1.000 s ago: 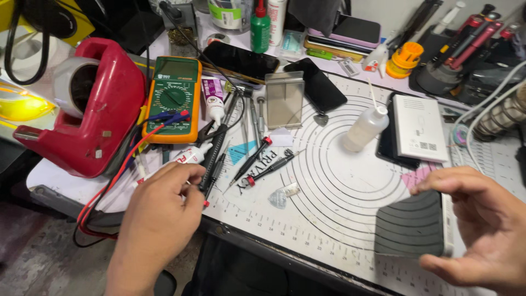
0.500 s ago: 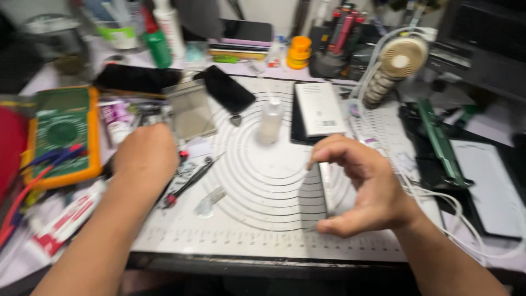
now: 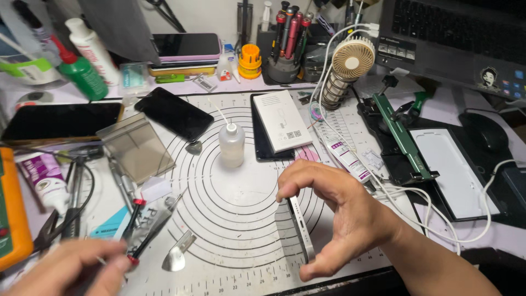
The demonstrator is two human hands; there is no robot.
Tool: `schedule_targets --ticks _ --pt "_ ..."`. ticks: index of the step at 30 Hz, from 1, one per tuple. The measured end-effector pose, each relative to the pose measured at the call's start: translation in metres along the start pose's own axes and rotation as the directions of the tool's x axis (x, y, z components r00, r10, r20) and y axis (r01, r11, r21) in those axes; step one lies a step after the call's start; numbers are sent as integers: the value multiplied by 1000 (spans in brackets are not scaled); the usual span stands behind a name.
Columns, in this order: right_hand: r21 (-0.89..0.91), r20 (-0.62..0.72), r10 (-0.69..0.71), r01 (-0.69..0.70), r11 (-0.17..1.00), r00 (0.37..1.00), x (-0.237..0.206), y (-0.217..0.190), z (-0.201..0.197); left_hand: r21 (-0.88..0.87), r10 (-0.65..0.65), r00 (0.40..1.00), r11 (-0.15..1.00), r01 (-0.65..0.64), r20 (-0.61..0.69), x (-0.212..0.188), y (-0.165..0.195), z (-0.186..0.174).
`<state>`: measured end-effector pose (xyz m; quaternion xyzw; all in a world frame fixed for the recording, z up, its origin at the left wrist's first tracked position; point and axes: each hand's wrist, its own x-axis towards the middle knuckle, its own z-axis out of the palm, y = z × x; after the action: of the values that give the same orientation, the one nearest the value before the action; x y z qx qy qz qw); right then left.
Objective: The person uses a screen separator to lift a smartphone screen from its frame, then removes the separator and uses a metal prying tool to pry the screen away from the chassis. The person then uses a small vacuum to clean the interior and finally uses tweezers to adjust internal components.
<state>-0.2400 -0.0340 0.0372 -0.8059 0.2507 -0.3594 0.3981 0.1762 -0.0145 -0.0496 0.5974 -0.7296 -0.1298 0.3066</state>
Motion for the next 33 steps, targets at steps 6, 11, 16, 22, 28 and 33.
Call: schedule_targets --ticks 6,11,16,22,28,33 --pt "-53 5 -47 47 997 999 1 0 -2 -310 15 995 951 16 97 -18 20 44" --pt "-42 -1 -50 50 998 999 -1 2 -1 -404 -214 974 886 226 77 -17 70 68" --pt "-46 -6 -34 34 998 999 -4 3 -5 -346 -375 924 858 379 79 -15 61 105" --pt "-83 -2 -44 43 996 999 -5 4 -6 -312 -365 831 802 510 420 -11 43 110" --pt "-54 -13 -48 48 997 999 -2 0 -4 -962 34 984 221 160 172 4 124 54" --pt "-55 -20 1 -3 998 1000 4 -6 -3 -977 230 952 112 180 201 28 181 35"
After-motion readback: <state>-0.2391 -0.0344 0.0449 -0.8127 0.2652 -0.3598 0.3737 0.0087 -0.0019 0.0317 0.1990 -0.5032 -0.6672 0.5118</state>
